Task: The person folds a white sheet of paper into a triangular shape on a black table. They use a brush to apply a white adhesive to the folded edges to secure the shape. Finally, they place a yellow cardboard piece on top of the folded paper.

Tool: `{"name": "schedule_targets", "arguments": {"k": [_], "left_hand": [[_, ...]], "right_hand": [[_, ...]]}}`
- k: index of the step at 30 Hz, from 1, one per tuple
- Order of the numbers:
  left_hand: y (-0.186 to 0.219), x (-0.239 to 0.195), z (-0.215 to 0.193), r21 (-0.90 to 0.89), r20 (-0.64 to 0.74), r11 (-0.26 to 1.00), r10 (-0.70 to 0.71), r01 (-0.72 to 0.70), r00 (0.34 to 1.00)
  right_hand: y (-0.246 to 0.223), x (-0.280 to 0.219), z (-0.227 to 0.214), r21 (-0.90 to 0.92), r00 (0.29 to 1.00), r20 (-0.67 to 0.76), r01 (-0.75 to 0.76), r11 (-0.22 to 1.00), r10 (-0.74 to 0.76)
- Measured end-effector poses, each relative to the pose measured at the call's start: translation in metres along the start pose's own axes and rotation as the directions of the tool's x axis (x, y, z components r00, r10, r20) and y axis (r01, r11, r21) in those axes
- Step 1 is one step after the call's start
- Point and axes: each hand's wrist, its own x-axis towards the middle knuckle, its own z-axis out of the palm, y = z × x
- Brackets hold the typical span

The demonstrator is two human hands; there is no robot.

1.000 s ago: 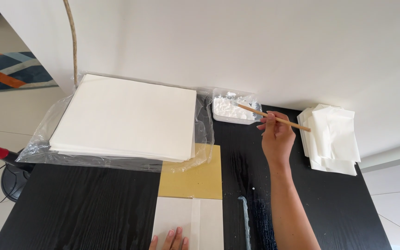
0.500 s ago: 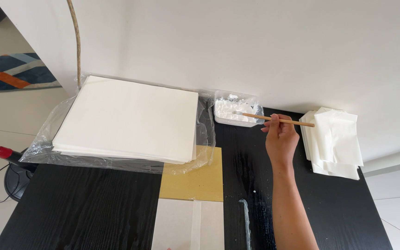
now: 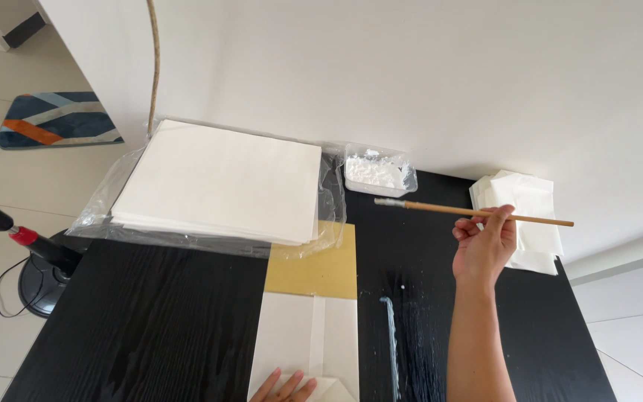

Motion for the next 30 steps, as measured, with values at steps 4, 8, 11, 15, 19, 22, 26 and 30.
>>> {"name": "schedule_targets", "arguments": {"k": [4,8,11,15,19,22,26,30], "left_hand": [[-0.033,0.065,-0.122,-0.405,0.914,0.499,0.214,0.767,0.343],[-0.014,0.003,-0.091,-0.767,0.155,0.637,0.061,0.081,0.986],[-0.010,0.014,-0.134,-0.802,0.200,0.558,-0.085,0.213,0.976],[0.001,0.001,-0.122,-0.736,0.111,0.650,-0.162,0.191,0.981],[0.003,-0.008,-0.124,-0.642,0.181,0.713,-0.217,0.282,0.959],[0.008,-0.006,-0.114,-0.515,0.200,0.809,-0.207,0.283,0.958],[0.010,-0.005,-0.096,-0.382,0.236,0.875,-0.219,0.298,0.947],[0.011,-0.008,-0.092,-0.389,0.269,0.870,-0.208,0.304,0.940]], "right_hand": [[-0.015,-0.039,-0.030,0.086,0.994,0.059,-0.100,0.991,0.096],[-0.032,-0.091,-0.060,0.035,0.990,0.121,-0.071,0.997,0.067],[-0.032,-0.124,-0.092,0.083,0.970,0.241,-0.007,0.997,-0.013],[-0.032,-0.177,-0.133,0.029,0.921,0.379,0.083,0.996,-0.088],[-0.029,-0.233,-0.158,-0.090,0.869,0.459,0.252,0.964,-0.184],[-0.027,-0.260,-0.162,-0.144,0.840,0.489,0.342,0.929,-0.234],[-0.011,-0.272,-0.164,-0.092,0.828,0.515,0.309,0.947,-0.220],[-0.012,-0.283,-0.161,-0.249,0.786,0.590,0.396,0.884,-0.185]]}}
